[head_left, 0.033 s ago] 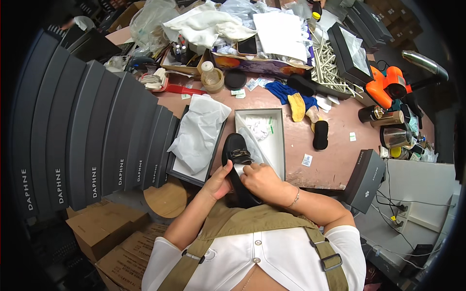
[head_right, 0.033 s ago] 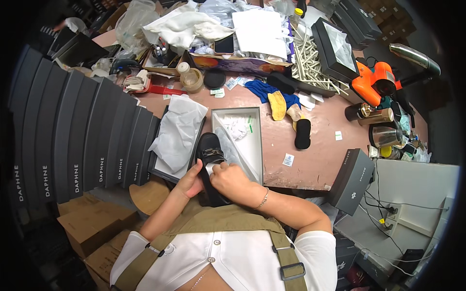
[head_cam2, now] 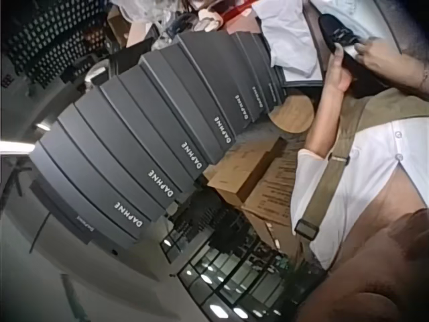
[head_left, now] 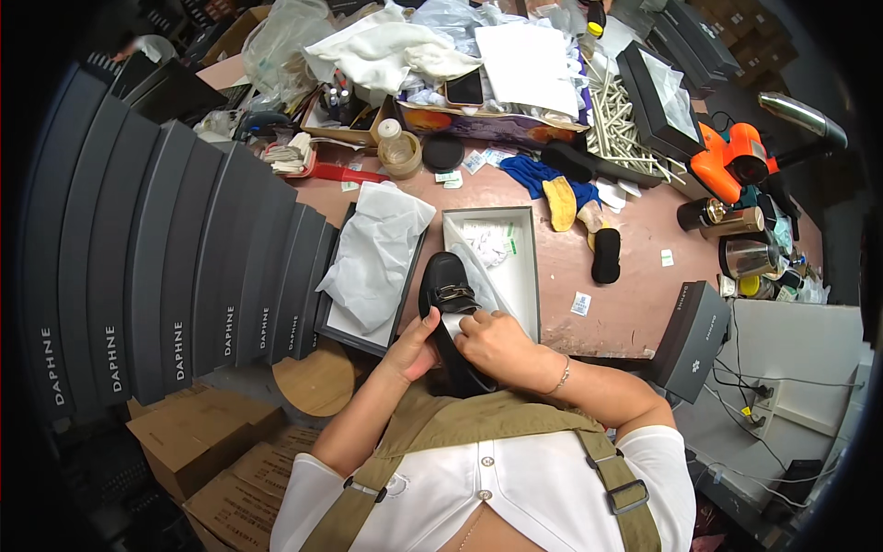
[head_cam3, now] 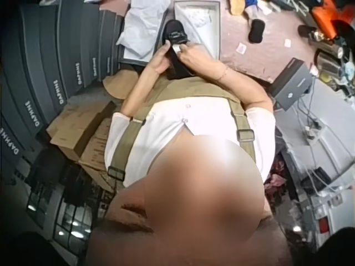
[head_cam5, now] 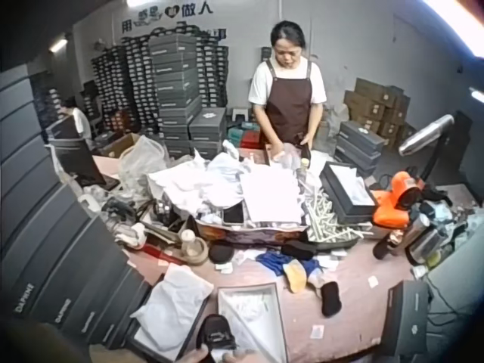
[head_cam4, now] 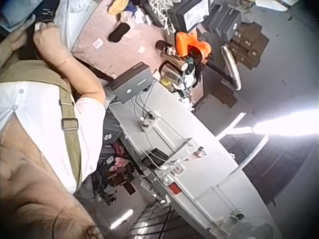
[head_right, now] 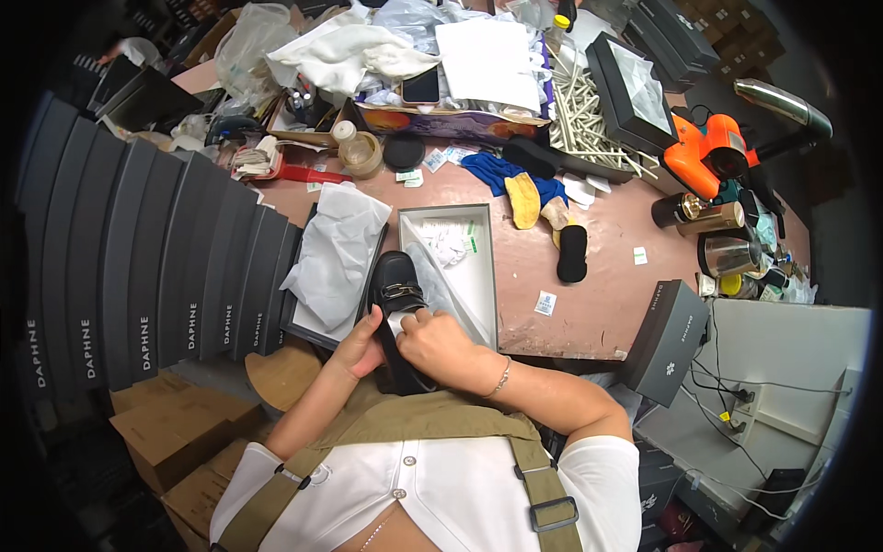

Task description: Inspecting, cleaning, and marking black high-heeled shoes at a quality control station.

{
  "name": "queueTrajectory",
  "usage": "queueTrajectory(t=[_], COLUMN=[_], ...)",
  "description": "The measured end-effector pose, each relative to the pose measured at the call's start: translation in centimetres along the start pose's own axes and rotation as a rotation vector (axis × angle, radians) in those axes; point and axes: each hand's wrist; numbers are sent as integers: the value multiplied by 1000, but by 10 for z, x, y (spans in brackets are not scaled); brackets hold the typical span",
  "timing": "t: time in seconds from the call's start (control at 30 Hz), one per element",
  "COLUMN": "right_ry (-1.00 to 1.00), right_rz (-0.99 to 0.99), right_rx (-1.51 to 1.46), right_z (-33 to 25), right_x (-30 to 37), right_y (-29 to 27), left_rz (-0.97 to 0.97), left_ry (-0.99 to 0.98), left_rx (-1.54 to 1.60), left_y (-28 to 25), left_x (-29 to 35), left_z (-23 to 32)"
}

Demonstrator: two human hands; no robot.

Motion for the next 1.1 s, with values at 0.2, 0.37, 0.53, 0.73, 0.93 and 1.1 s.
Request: queueTrajectory(t=[0.2,0.37,0.53,0.73,0.93,1.1], right_ry=[71,8,80,599,654,530], right_rz=[311,24,106,275,117,341], right_rx=[-77,54,-151,-299,-262,-841], right_z=[27,17,39,142,162,76], right_x=[-12,-4,-17,-19,-16,5], right_y=[4,11,27,48,146,5], left_rz=[40,-48,76,15,224,334], left_ry=[13,3,20,72,202,317], left_rx=[119,79,59,101,73,49], left_y=[0,5,11,6,-8,-2], left_x=[-4,-3,-2,2,-8,-5], left_z=[1,1,0,4,-7,-16])
Point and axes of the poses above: each hand's wrist, its own x-axis away from the middle knuckle, its own y-axis out of the palm, z = x × y, and after that the axes turned 5 degrees about z, right-handed
